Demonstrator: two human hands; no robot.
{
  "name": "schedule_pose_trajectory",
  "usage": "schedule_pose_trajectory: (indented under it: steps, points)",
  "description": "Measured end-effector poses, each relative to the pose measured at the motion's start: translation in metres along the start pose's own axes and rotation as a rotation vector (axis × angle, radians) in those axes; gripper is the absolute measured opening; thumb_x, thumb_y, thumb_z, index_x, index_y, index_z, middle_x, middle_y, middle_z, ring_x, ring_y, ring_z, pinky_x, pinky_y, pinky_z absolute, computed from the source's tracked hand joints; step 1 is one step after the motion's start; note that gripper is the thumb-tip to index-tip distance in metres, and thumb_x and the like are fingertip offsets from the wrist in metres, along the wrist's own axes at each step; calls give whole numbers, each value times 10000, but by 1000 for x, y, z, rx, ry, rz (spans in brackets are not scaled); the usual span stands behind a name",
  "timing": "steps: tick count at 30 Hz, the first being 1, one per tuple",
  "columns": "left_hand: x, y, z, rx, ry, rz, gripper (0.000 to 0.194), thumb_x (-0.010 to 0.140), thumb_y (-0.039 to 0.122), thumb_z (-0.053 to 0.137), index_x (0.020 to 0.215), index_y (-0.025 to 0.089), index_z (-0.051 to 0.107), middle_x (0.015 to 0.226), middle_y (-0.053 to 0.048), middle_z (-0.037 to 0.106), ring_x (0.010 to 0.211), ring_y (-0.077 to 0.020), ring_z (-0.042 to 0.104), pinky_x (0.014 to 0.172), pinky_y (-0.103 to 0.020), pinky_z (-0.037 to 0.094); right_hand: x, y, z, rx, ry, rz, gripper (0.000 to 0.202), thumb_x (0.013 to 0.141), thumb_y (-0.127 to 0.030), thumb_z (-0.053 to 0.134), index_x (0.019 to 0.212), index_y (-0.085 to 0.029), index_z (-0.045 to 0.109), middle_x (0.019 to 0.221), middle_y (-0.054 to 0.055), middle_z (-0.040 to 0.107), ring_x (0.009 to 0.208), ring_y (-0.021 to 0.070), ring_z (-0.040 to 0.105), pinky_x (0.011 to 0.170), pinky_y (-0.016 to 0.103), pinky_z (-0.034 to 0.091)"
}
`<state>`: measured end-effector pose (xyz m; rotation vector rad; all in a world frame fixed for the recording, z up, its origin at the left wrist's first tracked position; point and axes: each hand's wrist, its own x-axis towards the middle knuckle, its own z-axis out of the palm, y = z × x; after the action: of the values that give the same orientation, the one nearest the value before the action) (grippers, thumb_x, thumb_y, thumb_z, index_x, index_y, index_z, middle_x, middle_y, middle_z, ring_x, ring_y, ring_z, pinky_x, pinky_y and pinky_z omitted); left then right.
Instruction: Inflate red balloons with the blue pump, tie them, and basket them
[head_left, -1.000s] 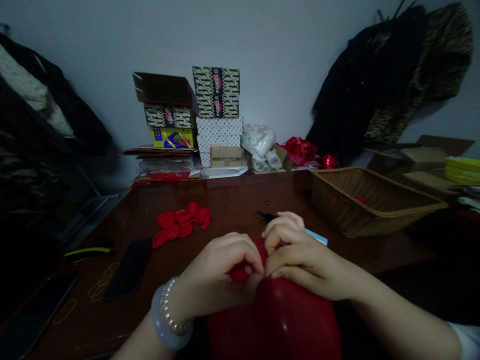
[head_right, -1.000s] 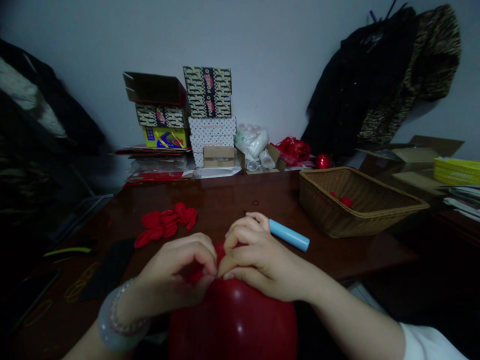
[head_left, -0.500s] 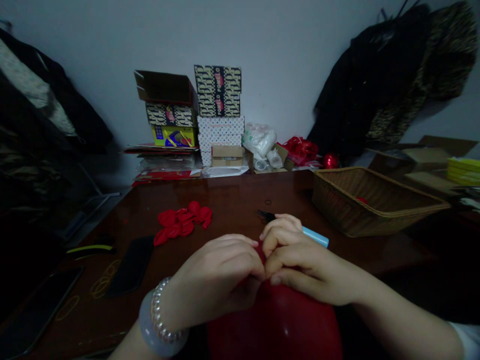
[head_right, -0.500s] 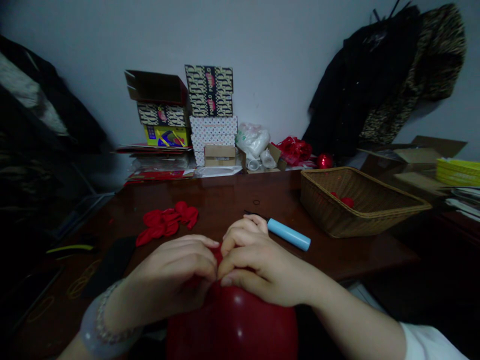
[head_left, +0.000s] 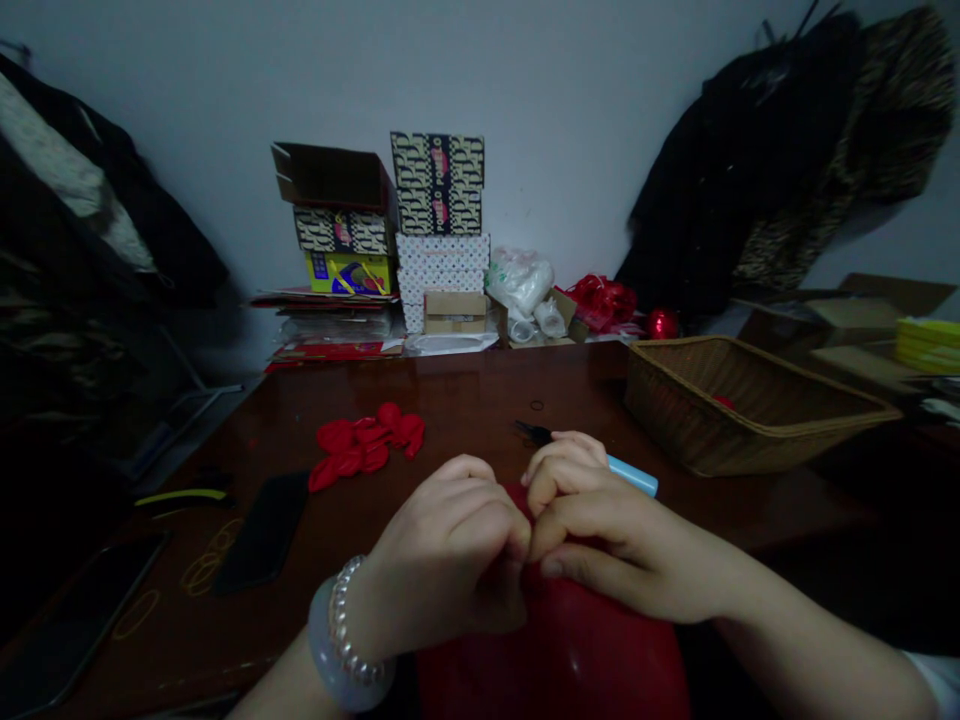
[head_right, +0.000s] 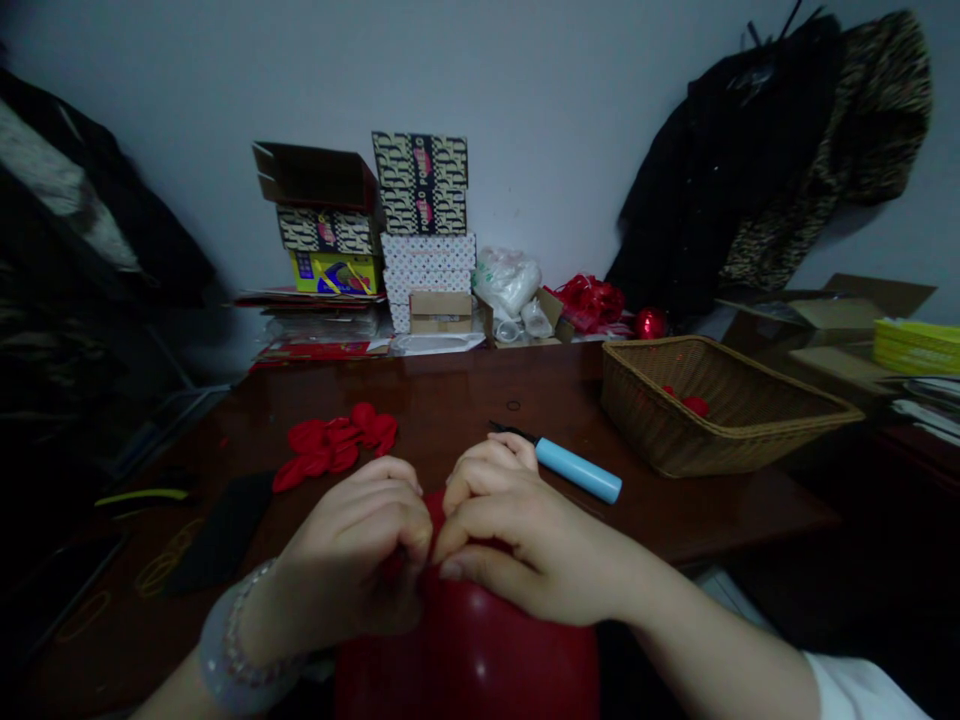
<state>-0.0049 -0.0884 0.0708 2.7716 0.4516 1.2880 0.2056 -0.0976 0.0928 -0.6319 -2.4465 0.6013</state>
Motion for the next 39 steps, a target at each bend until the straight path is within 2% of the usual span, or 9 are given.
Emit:
schedule_pose_trajectory:
  steps: [7,15,22,30,35,39]
  points:
    - [-3,3,4,86,101,-33,155,715,73,558,743,209,488,751,-13,668,650,-135,585,615,-270,448,-2,1,0,25,45,20,121,931,-275,568,902,-209,665,893,35,594,923,178,527,928,411,346]
    - [-4,11,9,-7,186,-55,178,691,60,547,751,221,502,682,-6,644,580,-122,575,567,-238,457,0,-1,3,82,46,43,87,916,-252,593,870,-198,644,903,36,620,908,172,545,883,387,376]
    - [-1,7,9,-160,242,-106,190,654,39,547,728,203,485,630,3,586,585,-107,564,566,-213,445,3,-2,7,112,83,69,126,926,-261,575,853,-191,649,874,33,615,864,159,557,856,366,385]
    - [-6,5,11,-476,94,-273,237,626,-10,520,715,197,447,595,22,510,497,-77,441,460,-198,336,1,8,8,135,175,183,152,886,-264,614,762,-179,636,821,27,607,793,147,570,768,312,424]
    - [-8,-1,12,-478,82,-308,259,616,-43,543,735,184,499,672,11,547,536,-71,443,475,-193,338,2,14,12,259,261,290,188,898,-296,597,767,-167,636,806,24,585,750,137,554,696,277,431]
    - [-8,-6,9,-471,73,-383,218,663,-18,551,756,178,529,721,4,564,546,-68,450,496,-195,372,2,17,12,316,293,279,156,899,-291,604,806,-172,645,841,25,585,788,141,560,727,278,435]
